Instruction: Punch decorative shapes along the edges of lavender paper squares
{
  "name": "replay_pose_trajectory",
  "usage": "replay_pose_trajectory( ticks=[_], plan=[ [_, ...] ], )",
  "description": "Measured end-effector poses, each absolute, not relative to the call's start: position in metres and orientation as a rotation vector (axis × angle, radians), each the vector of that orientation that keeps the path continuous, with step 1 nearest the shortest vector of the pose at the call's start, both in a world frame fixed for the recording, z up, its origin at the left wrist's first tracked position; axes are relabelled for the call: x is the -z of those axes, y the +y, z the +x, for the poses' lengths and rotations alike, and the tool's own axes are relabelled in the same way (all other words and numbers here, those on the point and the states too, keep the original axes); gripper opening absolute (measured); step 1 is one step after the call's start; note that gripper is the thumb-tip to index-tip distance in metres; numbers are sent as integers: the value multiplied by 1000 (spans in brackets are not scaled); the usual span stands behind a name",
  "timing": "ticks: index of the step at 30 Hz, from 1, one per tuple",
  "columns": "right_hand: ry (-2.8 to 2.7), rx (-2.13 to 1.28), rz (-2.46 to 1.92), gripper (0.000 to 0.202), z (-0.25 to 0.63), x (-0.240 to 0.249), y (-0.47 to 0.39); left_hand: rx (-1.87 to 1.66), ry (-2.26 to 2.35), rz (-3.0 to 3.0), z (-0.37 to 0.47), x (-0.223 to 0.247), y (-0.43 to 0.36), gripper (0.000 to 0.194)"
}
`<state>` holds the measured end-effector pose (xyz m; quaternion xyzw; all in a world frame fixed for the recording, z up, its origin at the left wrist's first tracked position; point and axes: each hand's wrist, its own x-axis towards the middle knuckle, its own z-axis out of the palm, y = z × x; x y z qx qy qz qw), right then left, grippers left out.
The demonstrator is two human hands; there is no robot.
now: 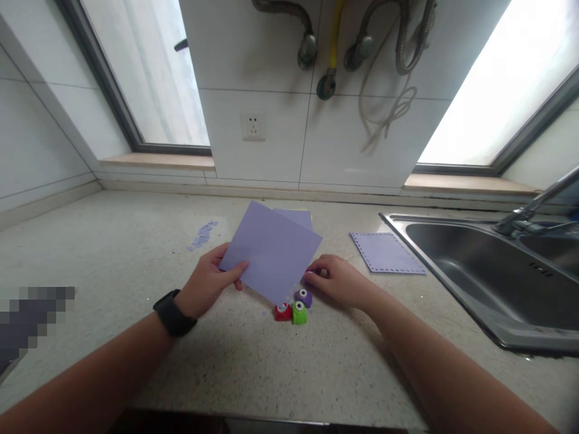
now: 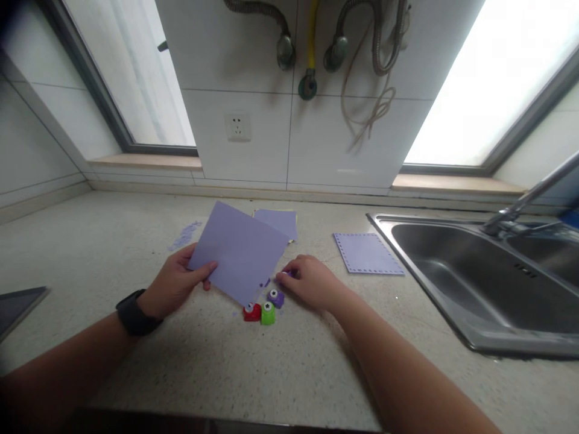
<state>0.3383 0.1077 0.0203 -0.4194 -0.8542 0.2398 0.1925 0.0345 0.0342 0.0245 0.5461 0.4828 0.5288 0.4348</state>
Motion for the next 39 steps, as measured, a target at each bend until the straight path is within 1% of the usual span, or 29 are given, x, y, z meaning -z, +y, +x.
replay_pose_trajectory(
  ticks=[2,4,5,7,9,12,14,17,21,25,29,39],
  plan=[
    [-2350,-675,-1185,25,339,-24,108,-1336,1175,1356,35,-31,36,33],
    [-2185,-782,-1177,27,341,-27,110,-1311,1141,1370,35,-38,38,40],
    [-2062,-879,-1146,30,343,-28,111,-1286,1125,1382,35,-43,39,44],
    [-1796,-1135,-999,43,347,-28,115,-1227,1099,1413,36,-51,42,52],
    [-1630,-1328,-856,51,350,-28,117,-1196,1083,1442,37,-59,46,56],
    [-1712,-1434,-793,47,352,-25,117,-1213,1058,1470,42,-67,54,61],
    [-1779,-1435,-809,42,351,-23,115,-1255,1046,1480,48,-70,61,62],
    [-1738,-1338,-851,41,348,-21,115,-1348,1031,1477,59,-68,70,59],
    [-1622,-1160,-852,42,350,-22,119,-1476,1036,1416,72,-49,79,52],
    [-1568,-1052,-838,40,351,-22,122,-1410,1065,1412,78,-28,80,41],
    [-1559,-1021,-852,38,351,-18,126,-1320,1075,1453,80,-21,76,32],
    [-1591,-968,-881,31,351,-17,128,-1260,1122,1504,78,-17,76,33]
  ],
)
